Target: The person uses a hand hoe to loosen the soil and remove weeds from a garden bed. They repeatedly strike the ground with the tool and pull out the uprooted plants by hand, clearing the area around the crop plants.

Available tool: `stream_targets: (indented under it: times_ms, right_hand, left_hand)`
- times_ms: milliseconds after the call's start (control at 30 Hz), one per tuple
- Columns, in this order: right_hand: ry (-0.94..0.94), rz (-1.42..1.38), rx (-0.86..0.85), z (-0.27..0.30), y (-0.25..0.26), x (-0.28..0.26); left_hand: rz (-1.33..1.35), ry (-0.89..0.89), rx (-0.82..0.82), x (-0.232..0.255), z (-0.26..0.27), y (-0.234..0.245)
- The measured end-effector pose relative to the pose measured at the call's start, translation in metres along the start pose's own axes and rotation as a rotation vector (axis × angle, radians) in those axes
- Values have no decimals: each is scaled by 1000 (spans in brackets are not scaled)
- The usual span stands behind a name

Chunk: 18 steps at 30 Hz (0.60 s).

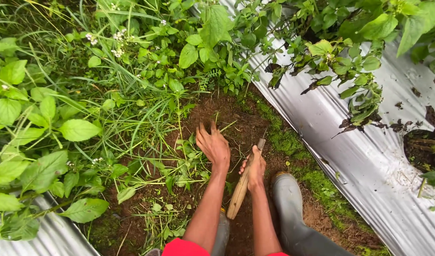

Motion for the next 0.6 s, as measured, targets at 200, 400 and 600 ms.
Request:
stream_targets:
  times_ms: [200, 400, 600]
  right_hand:
    - [44, 102, 8, -3, 6, 6]
    - [-23, 32, -35, 51, -22, -38]
    - [-72, -72, -37, 46, -33, -21]
  left_hand:
    - [-110, -10, -327, -10, 41, -42]
    - [-46, 0, -106, -22, 58, -81]
    - [-44, 23, -127, -38, 59, -100]
Point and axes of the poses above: each hand's wrist, its own z-axis away from the middle knuckle, its own y-axis out of the back of the hand, x = y × z, the point moved 6 cm from there along -z, towards the middle knuckle, and after that the axes turned 12 degrees about -z, right-handed, at the moved point
